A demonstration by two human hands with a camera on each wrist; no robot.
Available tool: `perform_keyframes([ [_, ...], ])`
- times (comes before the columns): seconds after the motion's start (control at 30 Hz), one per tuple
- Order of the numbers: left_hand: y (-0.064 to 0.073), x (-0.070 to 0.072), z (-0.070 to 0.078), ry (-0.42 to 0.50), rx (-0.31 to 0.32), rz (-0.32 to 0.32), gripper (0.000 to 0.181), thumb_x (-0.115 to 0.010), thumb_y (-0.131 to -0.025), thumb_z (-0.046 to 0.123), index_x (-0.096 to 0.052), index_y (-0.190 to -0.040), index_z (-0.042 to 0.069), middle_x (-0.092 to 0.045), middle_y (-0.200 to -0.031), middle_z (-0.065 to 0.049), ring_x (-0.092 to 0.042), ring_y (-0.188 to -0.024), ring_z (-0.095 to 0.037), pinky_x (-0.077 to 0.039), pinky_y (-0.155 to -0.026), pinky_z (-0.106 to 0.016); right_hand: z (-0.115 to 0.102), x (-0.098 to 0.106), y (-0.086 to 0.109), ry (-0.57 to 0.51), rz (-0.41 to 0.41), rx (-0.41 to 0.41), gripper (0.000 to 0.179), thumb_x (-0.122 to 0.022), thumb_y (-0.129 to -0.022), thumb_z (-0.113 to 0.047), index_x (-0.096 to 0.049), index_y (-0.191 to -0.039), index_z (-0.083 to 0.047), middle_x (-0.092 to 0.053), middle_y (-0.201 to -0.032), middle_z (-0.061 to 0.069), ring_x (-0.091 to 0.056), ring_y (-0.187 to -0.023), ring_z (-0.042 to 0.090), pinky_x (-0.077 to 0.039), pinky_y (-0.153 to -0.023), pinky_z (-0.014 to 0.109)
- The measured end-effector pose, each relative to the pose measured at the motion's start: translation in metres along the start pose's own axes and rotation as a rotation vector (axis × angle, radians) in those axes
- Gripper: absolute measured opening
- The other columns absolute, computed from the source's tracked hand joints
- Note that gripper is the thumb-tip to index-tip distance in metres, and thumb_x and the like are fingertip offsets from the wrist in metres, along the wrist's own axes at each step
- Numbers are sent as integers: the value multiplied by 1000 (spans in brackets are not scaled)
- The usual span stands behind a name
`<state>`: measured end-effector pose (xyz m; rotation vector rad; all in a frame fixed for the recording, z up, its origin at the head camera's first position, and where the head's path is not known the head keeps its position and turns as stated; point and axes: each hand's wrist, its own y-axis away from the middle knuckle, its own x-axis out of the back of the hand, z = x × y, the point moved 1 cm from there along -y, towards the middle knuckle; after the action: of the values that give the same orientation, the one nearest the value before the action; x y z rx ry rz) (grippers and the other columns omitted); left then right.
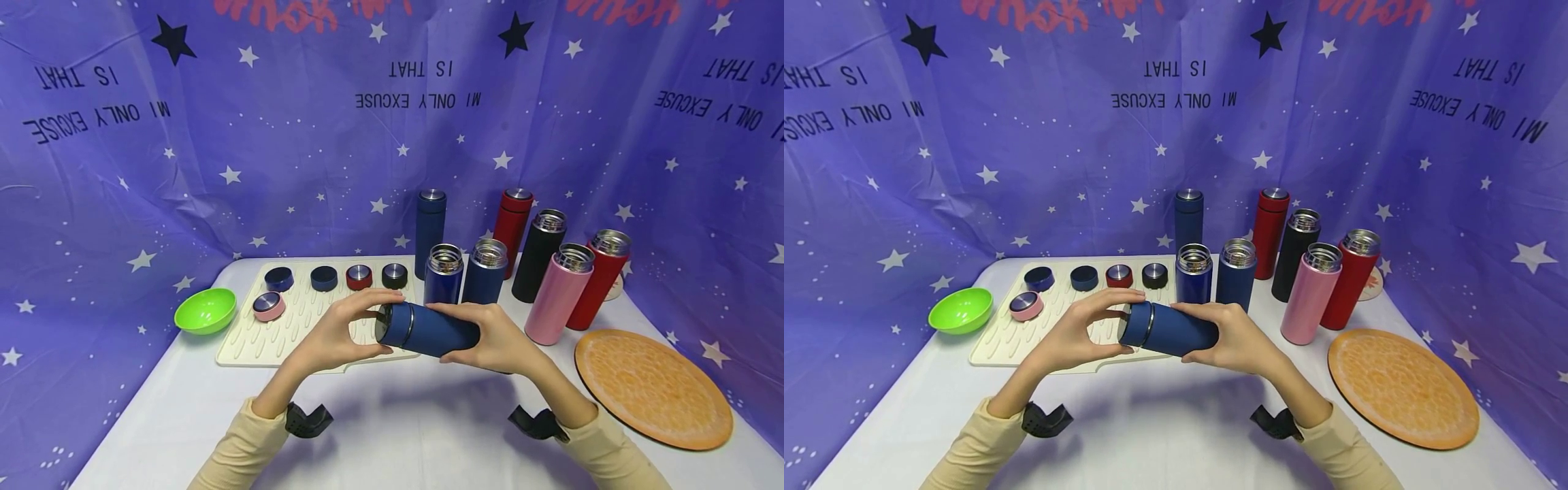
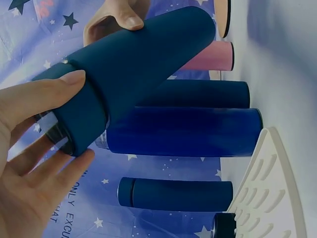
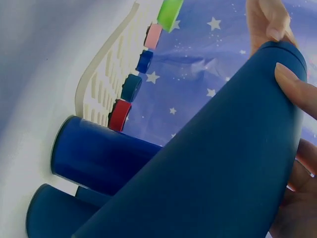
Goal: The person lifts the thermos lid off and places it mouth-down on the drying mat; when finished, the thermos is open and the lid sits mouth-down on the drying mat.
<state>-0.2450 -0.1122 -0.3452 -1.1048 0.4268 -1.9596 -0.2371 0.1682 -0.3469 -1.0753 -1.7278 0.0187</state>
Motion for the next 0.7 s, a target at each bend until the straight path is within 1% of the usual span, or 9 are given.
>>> perform_keyframes([
  [0.07,0,0,0,15,-19,-9,71,-86,-70,4,-54,-133,5,-54,-134,-10,-51,-123,-24,-54,-89,-36,1,0,0,-5,-7,-7,77,-91,-65,-32,-58,-134,-27,-66,-118,-2,-63,-100,13,-55,-84,39],
  [0.13,0,1,-1,14,-9,-10,70,-86,-71,5,-54,-133,5,-54,-134,-10,-52,-122,-24,-55,-87,-35,1,0,0,-1,-10,-9,78,-91,-64,-31,-58,-134,-27,-65,-118,-2,-63,-100,14,-55,-84,39],
  [0.2,1,1,-1,7,27,-4,70,-86,-71,9,-54,-134,7,-55,-134,-7,-54,-120,-22,-56,-85,-33,0,-1,0,9,-11,-4,78,-91,-65,-29,-57,-135,-26,-65,-120,-1,-63,-102,14,-55,-85,39],
  [0.27,1,1,-2,5,77,7,71,-86,-72,13,-54,-135,9,-56,-133,-4,-57,-115,-20,-57,-82,-31,-1,-2,0,23,-11,2,79,-91,-65,-29,-57,-136,-24,-64,-122,0,-62,-103,15,-55,-86,40],
  [0.4,2,2,-2,23,173,34,70,-86,-73,18,-56,-135,15,-59,-130,-1,-62,-107,-19,-58,-79,-31,-2,-3,-1,45,-9,14,80,-91,-65,-27,-56,-137,-21,-62,-126,-1,-61,-107,17,-54,-87,40],
  [0.5,3,2,-1,29,222,43,69,-86,-73,18,-56,-135,19,-60,-127,0,-62,-104,-21,-58,-77,-32,-3,-4,-1,66,-6,26,79,-90,-66,-25,-56,-137,-19,-62,-127,-1,-61,-109,18,-53,-89,41],
  [0.6,3,2,2,24,252,54,68,-86,-73,19,-57,-134,20,-61,-125,0,-63,-103,-23,-58,-77,-32,-3,-5,-1,97,7,50,78,-90,-66,-24,-56,-136,-17,-62,-127,1,-60,-111,19,-52,-92,42],
  [0.7,-2,3,19,9,289,73,66,-85,-73,12,-58,-133,12,-63,-121,-8,-63,-101,-31,-59,-77,-38,-4,-8,-1,138,38,80,77,-89,-67,-22,-56,-136,-15,-62,-127,3,-60,-112,21,-51,-93,42],
])
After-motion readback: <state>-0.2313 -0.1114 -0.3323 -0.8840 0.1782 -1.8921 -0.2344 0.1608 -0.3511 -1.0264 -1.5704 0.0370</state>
